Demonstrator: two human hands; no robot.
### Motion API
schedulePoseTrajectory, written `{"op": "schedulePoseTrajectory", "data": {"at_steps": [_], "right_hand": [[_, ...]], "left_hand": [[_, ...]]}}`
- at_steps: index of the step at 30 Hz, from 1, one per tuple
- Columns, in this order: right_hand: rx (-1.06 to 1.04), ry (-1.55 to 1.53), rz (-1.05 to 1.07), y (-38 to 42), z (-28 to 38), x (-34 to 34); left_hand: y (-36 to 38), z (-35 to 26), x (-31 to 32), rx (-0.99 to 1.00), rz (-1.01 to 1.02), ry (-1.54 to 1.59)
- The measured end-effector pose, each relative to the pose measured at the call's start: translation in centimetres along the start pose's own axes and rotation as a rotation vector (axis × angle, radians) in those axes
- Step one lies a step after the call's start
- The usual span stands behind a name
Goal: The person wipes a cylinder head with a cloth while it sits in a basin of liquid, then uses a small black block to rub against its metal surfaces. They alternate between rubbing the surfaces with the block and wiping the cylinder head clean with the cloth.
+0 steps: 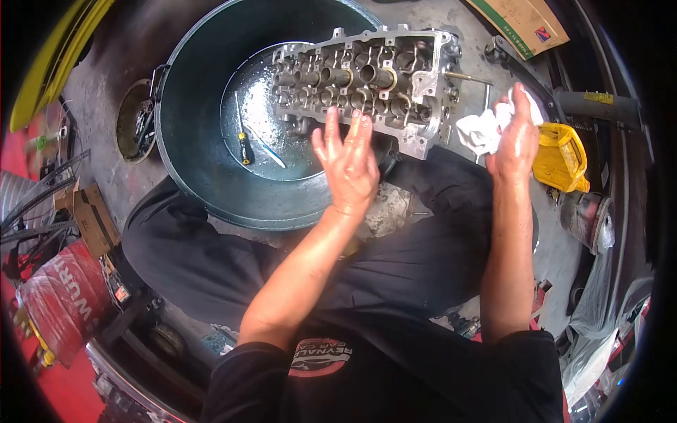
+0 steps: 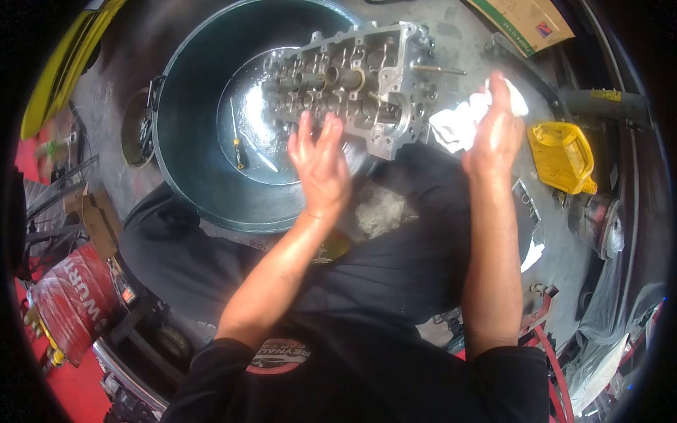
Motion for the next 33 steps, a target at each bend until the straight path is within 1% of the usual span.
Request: {"op": "schedulePoseTrajectory", "data": {"at_steps": [1,2,4,6,7,10,11,14,15,18,21,24,25,28,30,31,32,33], "right_hand": [[0.02,0.025,0.077,-0.3,-0.7,0.6],[-0.011,0.064,0.087,-0.6,-0.7,0.9],[-0.047,0.161,0.104,0.7,-0.2,1.6],[-0.046,0.157,0.12,0.3,0.0,1.7],[-0.05,0.154,0.124,0.4,0.0,1.5],[-0.091,0.18,0.146,1.6,0.5,2.1],[-0.091,0.196,0.156,1.6,0.3,2.1],[-0.098,0.191,0.152,1.5,0.9,1.9],[-0.093,0.184,0.145,1.6,0.9,1.6],[-0.129,0.218,0.211,2.0,0.8,2.2],[-0.329,0.271,0.258,2.7,1.7,3.1],[-0.41,0.434,0.235,1.3,2.1,2.9],[-0.448,0.55,0.214,1.9,3.3,3.1],[-0.345,0.55,0.212,1.7,3.1,3.2],[-0.405,0.606,0.186,1.3,3.7,3.2],[-0.42,0.644,0.186,1.5,3.6,3.2],[-0.443,0.68,0.185,1.7,3.7,3.3],[-0.424,0.724,0.177,1.8,3.8,3.2]], "left_hand": [[-0.2,-1.9,-0.8,0.053,-0.014,0.101],[-0.3,-4.6,-0.5,0.118,0.065,0.064],[0.6,-5.4,-0.6,0.204,0.001,0.112],[-0.2,-1.1,-0.4,0.062,-0.003,0.001],[-0.1,-0.8,-0.4,0.043,0.031,-0.011],[0.2,-6.3,-1.1,0.176,0.018,0.164],[0.3,-7.6,-1.6,0.175,0.056,0.192],[0.0,-6.5,-1.9,0.286,0.049,0.202],[-0.2,-6.2,-1.8,0.267,0.053,0.19],[-1.0,-6.3,-1.5,0.175,0.04,0.212],[0.0,-7.0,-2.1,0.16,0.052,0.238],[-0.4,-7.1,-1.9,0.168,0.066,0.232],[-0.9,-7.0,-1.7,0.174,0.074,0.231],[-0.7,-7.2,-1.9,0.183,0.089,0.195],[-0.6,-7.5,-2.1,0.194,0.078,0.173],[-1.8,-7.2,-1.9,0.188,0.084,0.156],[-2.3,-6.8,-1.9,0.18,0.07,0.234],[-1.4,-7.0,-2.0,0.182,0.075,0.199]]}}
Point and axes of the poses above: each hand's wrist, its own y-axis away from the middle knuckle, its own x-axis out of the palm, z = x × y, the point moved 9 cm from there along -y, towards the middle knuckle, and after that the axes turned 5 degrees about y, right-handed, at the moved point
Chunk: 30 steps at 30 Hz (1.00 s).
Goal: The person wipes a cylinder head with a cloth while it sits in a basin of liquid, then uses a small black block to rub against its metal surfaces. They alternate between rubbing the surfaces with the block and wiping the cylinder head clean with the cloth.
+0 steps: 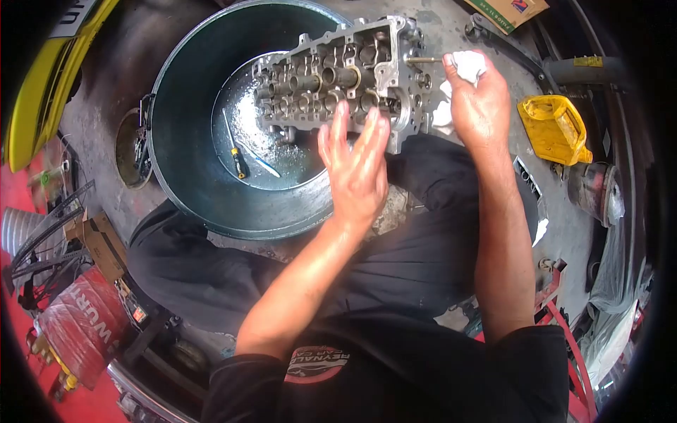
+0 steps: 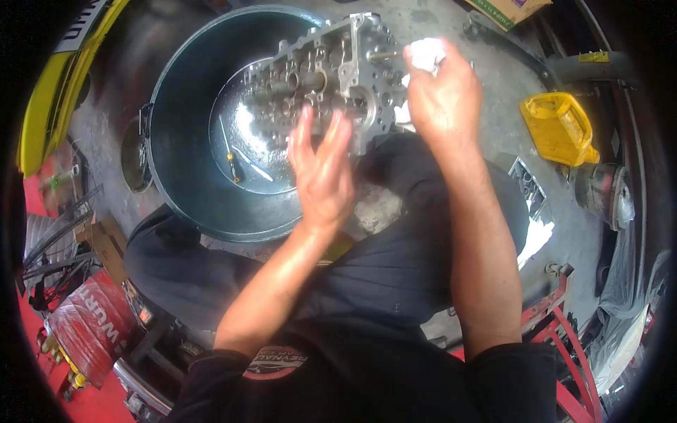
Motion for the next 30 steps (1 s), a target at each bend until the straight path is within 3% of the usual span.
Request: {"op": "schedulePoseTrajectory", "data": {"at_steps": [8,10,14,17,21,24,27,30], "right_hand": [[-0.165,0.147,0.025,-0.4,1.1,-0.2],[-0.158,0.118,0.021,-0.4,1.7,-0.5],[-0.161,0.063,0.048,0.1,1.2,-0.3],[-0.175,0.111,0.011,-0.3,1.4,-0.3],[-0.178,0.131,-0.002,-0.2,1.2,-0.1],[-0.135,0.081,0.017,-0.3,1.4,-0.4],[-0.218,0.069,0.049,-0.2,1.9,-0.3],[-0.144,0.068,0.014,-0.3,1.3,-0.2]], "left_hand": [[0.4,0.5,0.6,0.03,0.047,-0.002],[2.5,0.0,0.3,0.031,0.066,0.036],[-0.9,0.1,0.6,-0.009,-0.024,0.013],[1.9,-1.1,0.3,0.061,0.053,-0.032],[-1.1,-0.3,0.5,0.027,0.028,0.003],[1.2,-1.5,0.1,0.043,0.043,0.022],[-0.5,-1.2,0.4,0.096,0.041,0.04],[1.7,-1.0,0.4,0.059,0.052,0.095]]}}
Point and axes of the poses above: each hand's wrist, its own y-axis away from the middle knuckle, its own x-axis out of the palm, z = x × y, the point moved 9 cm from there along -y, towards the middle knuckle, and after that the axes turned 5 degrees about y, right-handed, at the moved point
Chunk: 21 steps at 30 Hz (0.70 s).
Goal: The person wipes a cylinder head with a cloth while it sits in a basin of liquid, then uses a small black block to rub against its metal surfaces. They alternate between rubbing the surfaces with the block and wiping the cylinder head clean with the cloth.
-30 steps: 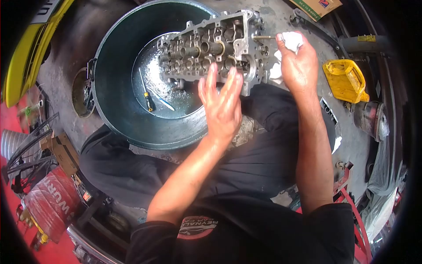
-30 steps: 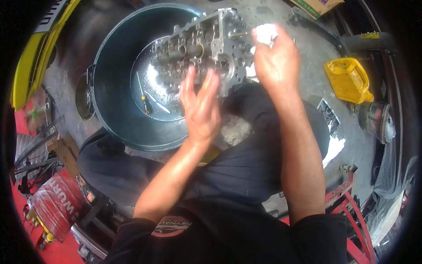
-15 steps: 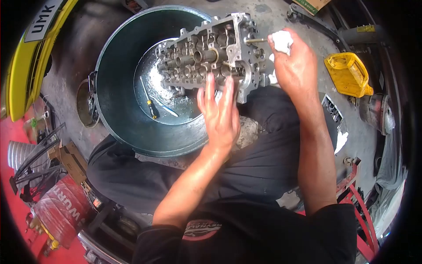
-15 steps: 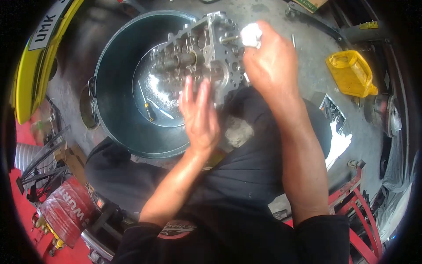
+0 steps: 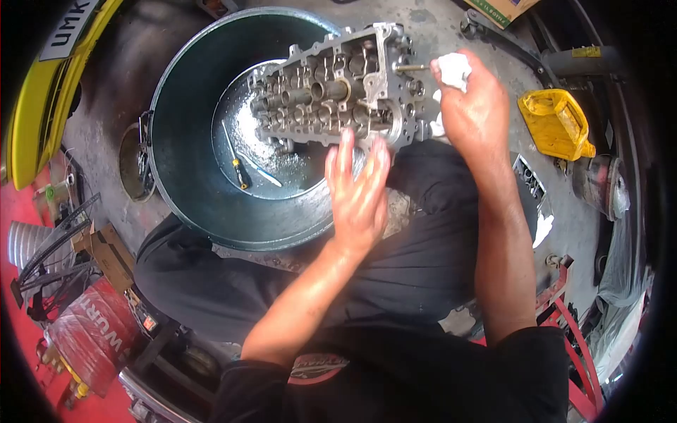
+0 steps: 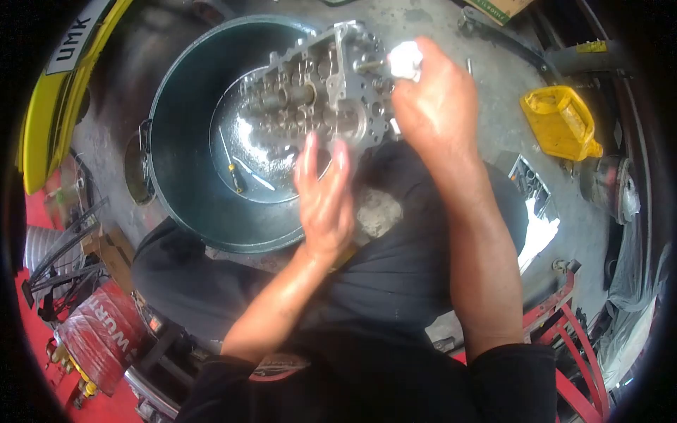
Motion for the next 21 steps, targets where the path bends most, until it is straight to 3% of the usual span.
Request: {"op": "schedulePoseTrajectory", "data": {"at_steps": [5,9,13,16,21], "right_hand": [[0.0,0.08,0.002,0.0,0.2,-0.3],[0.023,0.039,-0.011,-0.2,-0.2,-0.2],[0.028,0.05,0.02,-0.1,-0.1,-0.2],[0.043,0.029,0.019,-0.2,-0.1,-0.2],[0.077,0.01,0.001,-0.2,-0.2,-0.4]], "left_hand": [[-1.8,0.5,0.4,0.064,-0.058,0.049],[1.7,0.1,-1.1,0.079,0.145,-0.131],[1.2,1.8,-4.9,0.025,-0.08,-0.248],[-0.7,-1.5,-0.7,0.14,0.081,-0.225],[1.5,2.2,0.3,0.019,0.011,-0.18]]}}
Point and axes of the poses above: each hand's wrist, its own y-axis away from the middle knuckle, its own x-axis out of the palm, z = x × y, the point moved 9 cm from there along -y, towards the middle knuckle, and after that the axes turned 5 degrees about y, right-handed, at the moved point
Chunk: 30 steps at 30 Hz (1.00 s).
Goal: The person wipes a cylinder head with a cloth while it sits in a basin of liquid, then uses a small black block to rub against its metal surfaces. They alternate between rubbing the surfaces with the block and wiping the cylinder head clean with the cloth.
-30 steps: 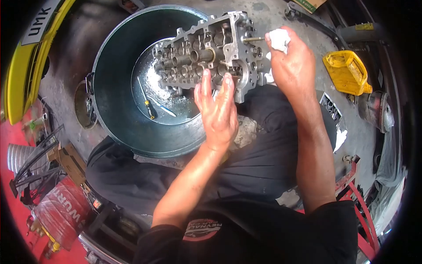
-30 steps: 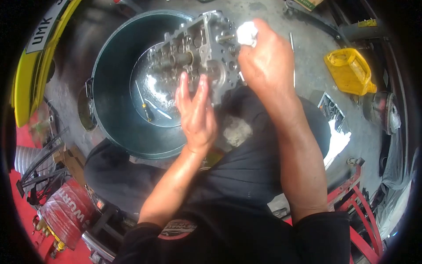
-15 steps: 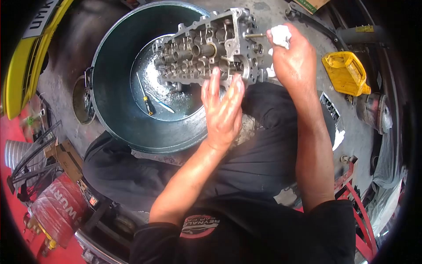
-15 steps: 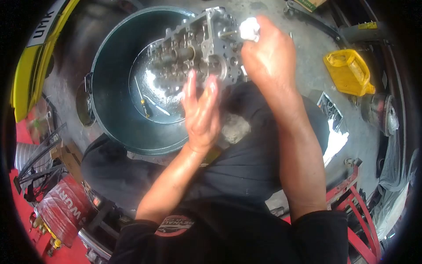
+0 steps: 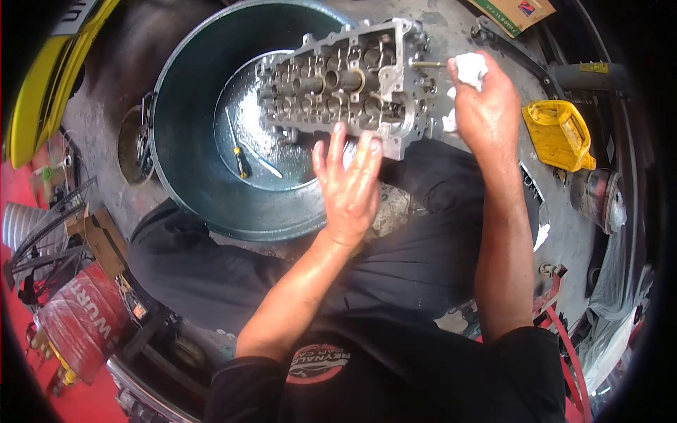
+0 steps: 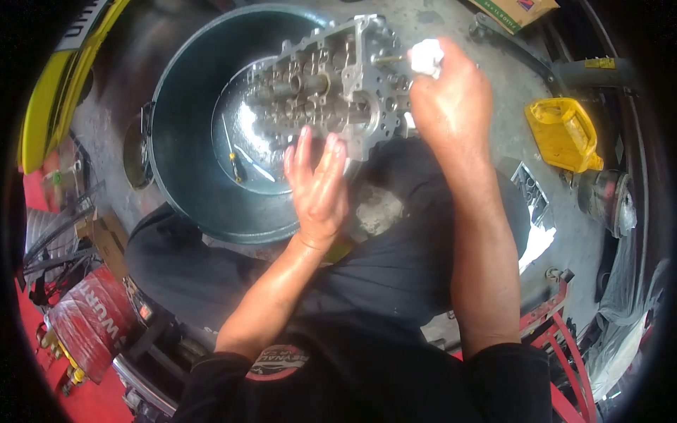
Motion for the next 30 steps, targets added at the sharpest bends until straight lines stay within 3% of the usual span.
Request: {"op": "schedulePoseTrajectory", "data": {"at_steps": [3,7,10,12,15,19,30], "right_hand": [[0.004,-0.024,0.02,0.2,-0.3,0.7],[0.026,-0.023,0.007,0.0,-0.5,0.4],[0.018,0.013,0.012,0.0,0.2,0.5],[0.01,0.006,-0.001,0.1,0.0,0.4],[0.068,0.086,0.023,0.1,0.2,0.3],[-0.052,0.014,-0.033,0.2,0.2,0.3],[0.045,0.018,0.003,0.1,0.0,0.3]], "left_hand": [[-1.5,-2.3,-0.7,0.068,-0.024,0.094],[-2.5,-0.1,-0.9,-0.088,-0.038,0.044],[-2.4,-1.6,-0.9,0.005,-0.011,0.125],[-2.7,0.4,-0.9,-0.066,-0.063,0.073],[-1.1,-1.1,-1.0,-0.092,-0.021,0.16],[-3.1,-0.3,-0.1,-0.04,-0.041,0.135],[-2.6,-0.9,-1.2,-0.133,0.033,0.128]]}}
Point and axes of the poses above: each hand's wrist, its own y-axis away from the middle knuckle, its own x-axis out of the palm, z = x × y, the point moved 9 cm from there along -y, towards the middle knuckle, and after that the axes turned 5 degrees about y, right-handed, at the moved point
